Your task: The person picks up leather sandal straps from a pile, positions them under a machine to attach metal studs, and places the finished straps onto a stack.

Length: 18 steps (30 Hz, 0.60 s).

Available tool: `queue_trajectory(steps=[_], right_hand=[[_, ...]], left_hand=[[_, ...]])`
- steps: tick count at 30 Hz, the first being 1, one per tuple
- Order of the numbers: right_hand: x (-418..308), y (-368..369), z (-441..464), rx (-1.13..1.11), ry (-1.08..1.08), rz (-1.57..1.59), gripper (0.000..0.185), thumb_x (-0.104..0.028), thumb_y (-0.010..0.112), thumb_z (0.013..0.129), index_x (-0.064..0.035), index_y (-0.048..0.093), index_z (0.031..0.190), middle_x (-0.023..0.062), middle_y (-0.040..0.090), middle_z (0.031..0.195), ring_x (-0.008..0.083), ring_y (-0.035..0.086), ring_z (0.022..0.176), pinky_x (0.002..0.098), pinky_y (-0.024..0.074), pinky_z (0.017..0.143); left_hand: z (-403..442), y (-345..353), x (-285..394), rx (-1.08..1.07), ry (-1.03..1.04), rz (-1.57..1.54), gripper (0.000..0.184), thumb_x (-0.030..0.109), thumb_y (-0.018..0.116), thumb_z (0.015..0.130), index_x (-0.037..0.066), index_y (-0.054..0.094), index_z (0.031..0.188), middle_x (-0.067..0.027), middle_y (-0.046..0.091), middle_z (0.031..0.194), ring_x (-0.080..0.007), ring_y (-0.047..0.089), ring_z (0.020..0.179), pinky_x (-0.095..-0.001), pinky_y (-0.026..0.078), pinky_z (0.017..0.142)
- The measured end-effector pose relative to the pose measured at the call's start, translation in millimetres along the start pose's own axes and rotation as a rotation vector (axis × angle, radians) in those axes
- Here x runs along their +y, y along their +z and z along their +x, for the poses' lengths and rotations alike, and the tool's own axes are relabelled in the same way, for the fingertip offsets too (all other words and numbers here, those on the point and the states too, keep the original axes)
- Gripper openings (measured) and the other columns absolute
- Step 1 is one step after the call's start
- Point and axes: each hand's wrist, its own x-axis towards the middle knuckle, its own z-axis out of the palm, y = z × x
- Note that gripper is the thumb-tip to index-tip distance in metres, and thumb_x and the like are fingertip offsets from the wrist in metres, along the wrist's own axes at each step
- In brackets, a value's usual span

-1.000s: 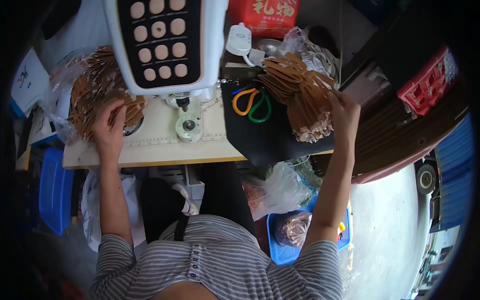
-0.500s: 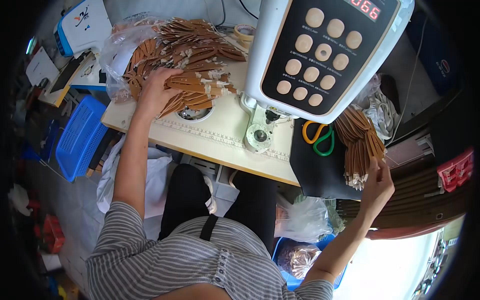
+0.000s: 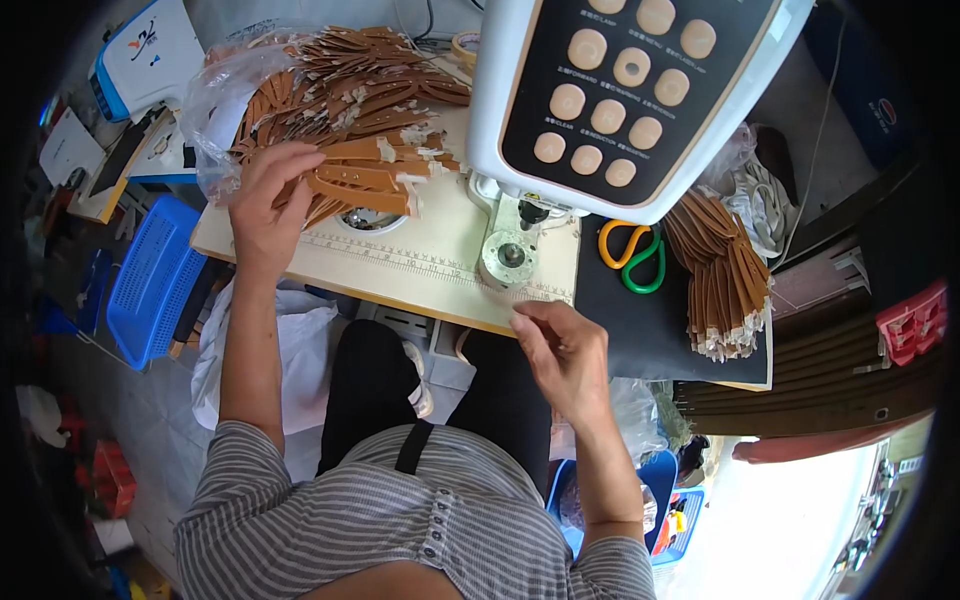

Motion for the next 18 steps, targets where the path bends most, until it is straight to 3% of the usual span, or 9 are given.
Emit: queue_trajectory(steps=[3,5,8,10,12,14,15,17,18], right_hand=[[0,21,11,-0.035,-0.065,0.265,0.033,-0.022,0.057,0.088,0.0053,0.056,0.107,0.0071,0.062,0.080,0.0073,0.053,0.068,0.0215,0.0433,0.060],[-8,24,18,-0.118,0.004,0.353,0.042,-0.028,0.054,0.090,0.0032,0.051,0.117,0.0040,0.061,0.081,0.0070,0.051,0.067,0.0203,0.0413,0.059],[4,32,25,-0.180,0.051,0.404,0.023,-0.018,0.058,0.088,0.0014,0.061,0.101,0.0004,0.059,0.073,0.0042,0.046,0.059,0.0174,0.0374,0.053],[11,34,24,-0.129,0.106,0.510,0.017,-0.014,0.059,0.087,0.0001,0.063,0.096,0.0011,0.060,0.073,0.0043,0.049,0.059,0.0170,0.0404,0.052],[14,30,26,-0.104,0.171,0.624,0.014,-0.013,0.060,0.086,-0.0012,0.064,0.093,0.0020,0.061,0.073,0.0051,0.053,0.060,0.0173,0.0442,0.052],[15,23,27,-0.104,0.255,0.748,0.013,-0.013,0.060,0.086,-0.0025,0.064,0.093,0.0032,0.063,0.075,0.0067,0.057,0.062,0.0183,0.0490,0.053],[20,19,30,-0.145,0.273,0.805,0.013,-0.013,0.061,0.085,-0.0031,0.064,0.092,0.0052,0.064,0.078,0.0094,0.061,0.063,0.0215,0.0541,0.058],[20,13,33,-0.190,0.316,0.778,0.013,-0.014,0.061,0.085,-0.0034,0.064,0.092,0.0050,0.064,0.078,0.0088,0.060,0.060,0.0194,0.0507,0.053],[19,11,36,-0.212,0.335,0.764,0.013,-0.014,0.061,0.085,-0.0036,0.064,0.092,0.0049,0.064,0.077,0.0085,0.059,0.059,0.0184,0.0490,0.051]], left_hand=[[-20,17,35,0.042,0.024,-0.134,0.026,-0.009,0.058,0.068,0.005,0.063,0.089,-0.0055,0.062,0.092,-0.0213,0.059,0.087,-0.0325,0.042,0.080],[-33,28,49,-0.045,0.061,-0.181,0.027,-0.012,0.058,0.067,0.003,0.062,0.089,-0.0096,0.061,0.095,-0.0238,0.058,0.090,-0.0332,0.043,0.080],[-50,47,63,-0.068,0.089,-0.166,0.026,-0.013,0.059,0.067,0.001,0.061,0.089,-0.0123,0.059,0.101,-0.0263,0.057,0.089,-0.0339,0.043,0.079],[-60,53,76,0.011,0.089,-0.056,0.026,-0.013,0.060,0.067,0.001,0.061,0.089,-0.0127,0.058,0.103,-0.0272,0.057,0.088,-0.0337,0.044,0.078],[-91,57,82,0.094,0.107,-0.211,0.031,-0.010,0.062,0.065,0.002,0.061,0.095,-0.0141,0.056,0.099,-0.0259,0.057,0.086,-0.0316,0.045,0.072],[-112,57,99,-0.151,-0.147,-0.586,0.030,-0.002,0.062,0.074,0.000,0.057,0.103,-0.0126,0.056,0.098,-0.0214,0.057,0.083,-0.0288,0.047,0.069],[-109,61,103,-0.196,-0.428,-0.851,0.030,0.001,0.061,0.077,-0.001,0.055,0.106,-0.0117,0.056,0.098,-0.0198,0.057,0.083,-0.0281,0.047,0.068],[-99,68,106,-0.276,-1.014,-1.355,0.032,0.007,0.058,0.083,-0.002,0.050,0.113,-0.0100,0.056,0.098,-0.0166,0.057,0.082,-0.0267,0.047,0.067],[-90,72,102,-0.214,-1.041,-1.515,0.037,0.013,0.055,0.087,-0.001,0.045,0.120,-0.0075,0.056,0.098,-0.0133,0.057,0.082,-0.0250,0.048,0.064]])
